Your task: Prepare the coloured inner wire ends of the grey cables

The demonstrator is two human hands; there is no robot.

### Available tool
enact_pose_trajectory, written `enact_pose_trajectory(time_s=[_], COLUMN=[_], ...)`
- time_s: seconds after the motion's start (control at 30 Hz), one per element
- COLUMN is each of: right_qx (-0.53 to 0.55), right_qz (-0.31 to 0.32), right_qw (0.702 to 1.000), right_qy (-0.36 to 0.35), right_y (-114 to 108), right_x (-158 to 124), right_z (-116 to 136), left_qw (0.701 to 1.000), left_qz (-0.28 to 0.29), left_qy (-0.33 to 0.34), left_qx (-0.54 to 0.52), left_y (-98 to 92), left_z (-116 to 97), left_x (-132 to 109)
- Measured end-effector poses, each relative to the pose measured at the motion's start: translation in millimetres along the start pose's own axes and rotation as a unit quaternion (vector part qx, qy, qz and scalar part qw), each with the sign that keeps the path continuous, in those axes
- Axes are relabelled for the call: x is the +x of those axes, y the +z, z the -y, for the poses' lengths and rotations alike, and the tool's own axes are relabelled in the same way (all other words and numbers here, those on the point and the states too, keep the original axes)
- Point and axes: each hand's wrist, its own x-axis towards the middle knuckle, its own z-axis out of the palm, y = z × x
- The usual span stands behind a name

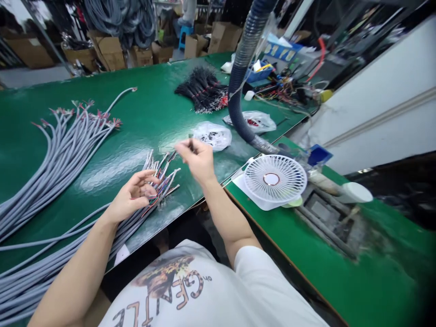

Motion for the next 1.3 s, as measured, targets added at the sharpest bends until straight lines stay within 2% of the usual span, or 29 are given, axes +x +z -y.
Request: enact_pose_trajectory(time_s=[0.07, 0.13, 0.2, 0.27, 0.33, 0.43, 0.53, 0.6, 0.67, 0.73, 0.9, 0.97, 1.13, 1.3], right_qx=[-0.077, -0.165, -0.219, -0.188, -0.113, -0.009, 0.008, -0.009, -0.019, -0.009, 0.09, 0.104, 0.06, 0.019], right_qz=[-0.087, -0.153, -0.21, -0.226, -0.183, -0.016, 0.145, 0.194, 0.185, 0.162, 0.111, 0.091, 0.104, 0.027], right_qw=[0.993, 0.974, 0.952, 0.955, 0.976, 0.998, 0.986, 0.976, 0.977, 0.98, 0.982, 0.986, 0.99, 0.998], right_qy=[0.006, 0.035, 0.044, 0.023, 0.013, 0.055, 0.087, 0.098, 0.106, 0.115, 0.12, 0.097, 0.079, 0.044], right_y=[-33.5, -66.9, -88.9, -93.0, -80.4, -47.4, -19.1, -5.9, 5.0, 15.1, 32.6, 34.6, 44.1, 64.5], right_x=[31.2, 55.8, 64.7, 55.0, 31.1, -12.7, -44.2, -54.3, -58.3, -59.6, -63.1, -64.9, -68.0, -67.8], right_z=[-23.1, -42.9, -53.4, -52.3, -41.0, -14.8, 5.0, 8.2, 5.0, -0.3, -0.3, 3.9, 3.7, -7.9], left_qw=[0.999, 0.997, 0.996, 0.995, 0.995, 0.992, 0.992, 0.991, 0.99, 0.988, 0.986, 0.983, 0.976, 0.965], left_qz=[0.027, 0.029, 0.024, 0.02, 0.021, 0.028, 0.009, -0.025, -0.05, -0.051, -0.047, -0.075, -0.167, -0.207], left_qy=[-0.005, -0.018, -0.027, -0.033, -0.037, -0.037, -0.038, -0.04, -0.045, -0.055, -0.077, -0.071, -0.02, 0.008], left_qx=[0.038, 0.07, 0.084, 0.087, 0.093, 0.114, 0.123, 0.122, 0.128, 0.134, 0.141, 0.153, 0.141, 0.159], left_y=[0.0, 0.9, 0.8, -1.2, -4.7, -9.7, -11.3, -10.5, -8.9, -7.3, -4.5, -3.6, -0.3, 4.3], left_z=[-2.2, -3.6, -3.9, -3.8, -4.4, -6.6, -9.2, -10.7, -11.6, -11.7, -7.8, -5.6, 1.5, 5.5], left_x=[0.3, 0.2, -0.1, -0.5, -1.0, -1.5, -0.9, 0.0, 0.8, 1.2, 1.5, 2.1, 4.1, 4.0])
